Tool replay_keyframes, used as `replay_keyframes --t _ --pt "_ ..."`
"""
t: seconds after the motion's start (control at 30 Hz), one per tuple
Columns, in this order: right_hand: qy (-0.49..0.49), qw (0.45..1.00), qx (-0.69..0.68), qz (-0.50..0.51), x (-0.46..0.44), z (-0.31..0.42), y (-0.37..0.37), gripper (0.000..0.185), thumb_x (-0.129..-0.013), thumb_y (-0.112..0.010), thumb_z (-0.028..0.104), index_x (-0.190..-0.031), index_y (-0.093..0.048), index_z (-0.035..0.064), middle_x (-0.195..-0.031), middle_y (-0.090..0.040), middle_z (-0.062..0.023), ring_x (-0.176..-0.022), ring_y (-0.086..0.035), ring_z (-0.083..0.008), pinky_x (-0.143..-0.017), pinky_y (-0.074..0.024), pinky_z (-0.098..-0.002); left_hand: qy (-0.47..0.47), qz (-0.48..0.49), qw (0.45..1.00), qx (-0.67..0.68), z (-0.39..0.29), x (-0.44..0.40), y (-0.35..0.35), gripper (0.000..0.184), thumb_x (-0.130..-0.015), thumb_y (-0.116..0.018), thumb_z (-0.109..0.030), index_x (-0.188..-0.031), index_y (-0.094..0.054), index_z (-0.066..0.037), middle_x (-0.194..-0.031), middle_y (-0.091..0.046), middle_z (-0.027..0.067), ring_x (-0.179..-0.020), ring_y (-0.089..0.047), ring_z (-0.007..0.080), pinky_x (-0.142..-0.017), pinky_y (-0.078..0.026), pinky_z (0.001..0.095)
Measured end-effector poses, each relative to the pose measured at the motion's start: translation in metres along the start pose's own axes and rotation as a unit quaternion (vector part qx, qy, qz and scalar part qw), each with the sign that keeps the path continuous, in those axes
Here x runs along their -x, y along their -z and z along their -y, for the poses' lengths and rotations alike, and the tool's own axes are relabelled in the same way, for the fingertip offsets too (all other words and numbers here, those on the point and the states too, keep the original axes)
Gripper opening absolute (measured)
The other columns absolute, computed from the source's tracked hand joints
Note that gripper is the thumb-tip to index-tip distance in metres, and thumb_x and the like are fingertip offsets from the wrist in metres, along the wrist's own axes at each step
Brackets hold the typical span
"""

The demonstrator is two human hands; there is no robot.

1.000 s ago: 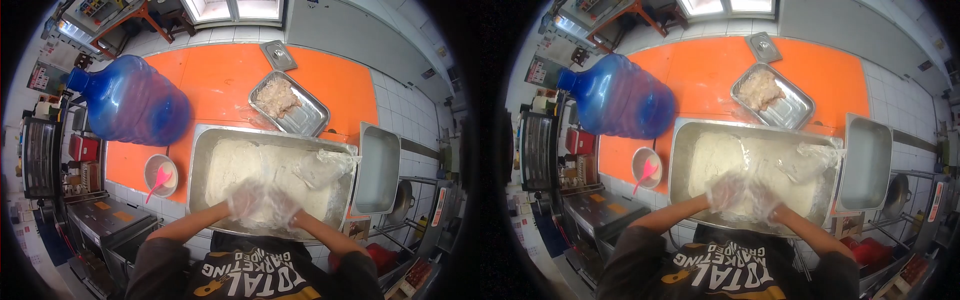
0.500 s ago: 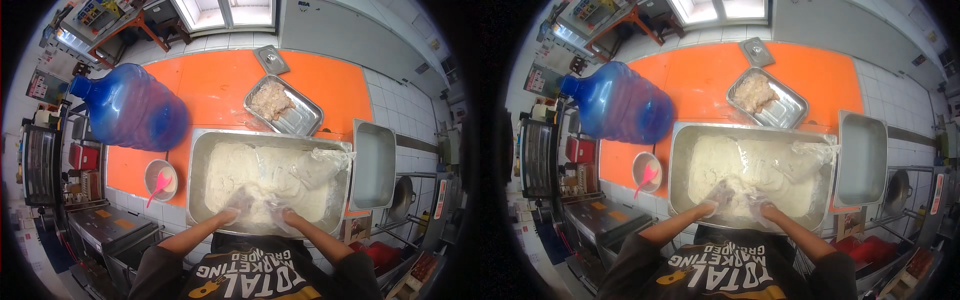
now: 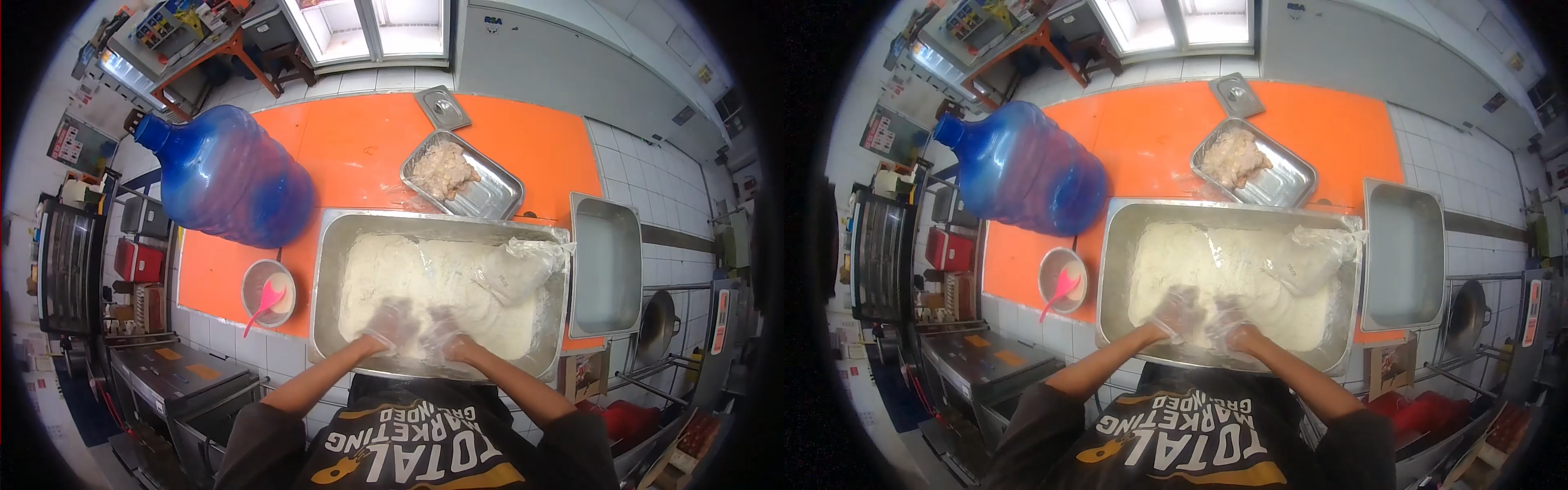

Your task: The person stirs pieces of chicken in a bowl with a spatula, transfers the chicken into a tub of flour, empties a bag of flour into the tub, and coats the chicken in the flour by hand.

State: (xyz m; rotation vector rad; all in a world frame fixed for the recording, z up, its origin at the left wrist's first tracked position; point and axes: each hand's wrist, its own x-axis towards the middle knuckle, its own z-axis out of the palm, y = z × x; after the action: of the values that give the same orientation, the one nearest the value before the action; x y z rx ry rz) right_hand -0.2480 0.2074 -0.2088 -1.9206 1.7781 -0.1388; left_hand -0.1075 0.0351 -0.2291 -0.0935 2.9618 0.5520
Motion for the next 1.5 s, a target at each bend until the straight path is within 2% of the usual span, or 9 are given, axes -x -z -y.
replay_keyframes --t 0.13,0.33,0.43,0.6,0.7,0.8,1.27,1.37,1.5 --pt "-0.128 0.973 -0.194 -0.003 0.007 -0.002 -0.003 0.031 -0.084 -0.055 0.025 -0.106 -0.062 0.0026 -0.112 -0.061 -0.0207 -0.105 -0.057 -0.0364 -0.090 -0.0470 -0.0407 0.048 -0.015 0.880 0.472 -0.013 -0.013 -0.008 0.051 -0.083 -0.059 -0.036 -0.118 -0.057 0.001 -0.115 -0.058 0.0264 -0.109 -0.054 0.0370 -0.098 -0.041 0.0405" --pt "-0.369 0.921 -0.127 0.011 0.020 -0.009 0.064 0.039 -0.083 -0.056 0.028 -0.110 -0.059 0.0000 -0.116 -0.059 -0.0250 -0.103 -0.060 -0.0348 -0.088 -0.0486 -0.0407 0.207 0.252 0.944 -0.055 -0.004 -0.014 0.109 0.043 -0.087 -0.051 -0.034 -0.115 -0.061 -0.004 -0.111 -0.060 0.0237 -0.106 -0.057 0.0375 -0.096 -0.043 0.0448" --pt "-0.225 0.900 0.099 -0.359 -0.002 -0.019 -0.017 0.029 -0.083 -0.055 0.024 -0.102 -0.062 0.0025 -0.105 -0.062 -0.0226 -0.096 -0.061 -0.0327 -0.086 -0.0498 -0.0407 0.286 0.063 0.956 -0.011 -0.012 -0.016 0.086 0.041 -0.086 -0.048 -0.031 -0.110 -0.061 -0.001 -0.107 -0.059 0.0255 -0.104 -0.055 0.0409 -0.095 -0.041 0.0482" --pt "-0.054 0.928 -0.366 0.053 0.012 -0.012 0.010 0.025 -0.085 -0.051 0.021 -0.099 -0.064 0.0048 -0.102 -0.063 -0.0169 -0.098 -0.059 -0.0313 -0.088 -0.0464 -0.0422 -0.008 0.176 0.974 0.142 -0.033 -0.020 0.022 0.037 -0.083 -0.053 -0.031 -0.096 -0.063 0.002 -0.101 -0.061 0.0240 -0.098 -0.059 0.0355 -0.089 -0.045 0.0447" --pt "0.089 0.971 -0.180 -0.127 0.055 -0.046 -0.044 0.026 -0.087 -0.049 0.022 -0.098 -0.065 0.0050 -0.099 -0.064 -0.0161 -0.093 -0.059 -0.0325 -0.087 -0.0458 -0.0424 -0.202 0.097 0.968 0.114 0.016 0.018 -0.026 0.039 -0.086 -0.052 -0.034 -0.093 -0.064 0.002 -0.095 -0.064 0.0219 -0.092 -0.062 0.0336 -0.083 -0.047 0.0419" --pt "-0.191 0.975 -0.013 0.113 0.068 -0.032 0.020 0.027 -0.087 -0.049 0.024 -0.101 -0.065 0.0064 -0.102 -0.063 -0.0172 -0.095 -0.059 -0.0331 -0.087 -0.0462 -0.0416 0.188 0.201 0.962 0.005 -0.012 0.009 0.113 0.038 -0.089 -0.053 -0.035 -0.094 -0.064 0.001 -0.092 -0.065 0.0197 -0.086 -0.063 0.0331 -0.076 -0.050 0.0402" --pt "-0.052 0.955 -0.153 -0.249 0.031 -0.055 -0.068 0.047 -0.088 -0.042 0.011 -0.135 -0.049 0.0107 -0.119 -0.060 -0.0178 -0.106 -0.060 -0.0281 -0.096 -0.0454 -0.0395 -0.033 0.085 0.953 0.290 0.008 0.006 0.018 0.042 -0.092 -0.051 -0.020 -0.131 -0.051 -0.002 -0.140 -0.047 0.0160 -0.127 -0.044 0.0295 -0.108 -0.033 0.0368" --pt "-0.363 0.895 -0.182 0.184 0.016 -0.011 0.107 0.050 -0.090 -0.043 0.017 -0.140 -0.043 0.0120 -0.141 -0.044 -0.0168 -0.131 -0.040 -0.0308 -0.112 -0.0276 -0.0379 0.073 0.089 0.937 0.329 0.021 -0.015 0.037 0.043 -0.093 -0.049 -0.025 -0.132 -0.052 -0.005 -0.138 -0.049 0.0152 -0.126 -0.046 0.0295 -0.107 -0.033 0.0397" --pt "-0.180 0.969 -0.060 -0.158 0.008 -0.056 -0.020 0.042 -0.089 -0.043 0.017 -0.129 -0.053 0.0118 -0.117 -0.058 -0.0242 -0.115 -0.051 -0.0311 -0.098 -0.0414 -0.0408 0.058 -0.042 0.940 0.333 0.014 -0.034 0.023 0.039 -0.090 -0.054 -0.029 -0.120 -0.057 -0.003 -0.114 -0.060 0.0173 -0.104 -0.056 0.0314 -0.091 -0.043 0.0438"
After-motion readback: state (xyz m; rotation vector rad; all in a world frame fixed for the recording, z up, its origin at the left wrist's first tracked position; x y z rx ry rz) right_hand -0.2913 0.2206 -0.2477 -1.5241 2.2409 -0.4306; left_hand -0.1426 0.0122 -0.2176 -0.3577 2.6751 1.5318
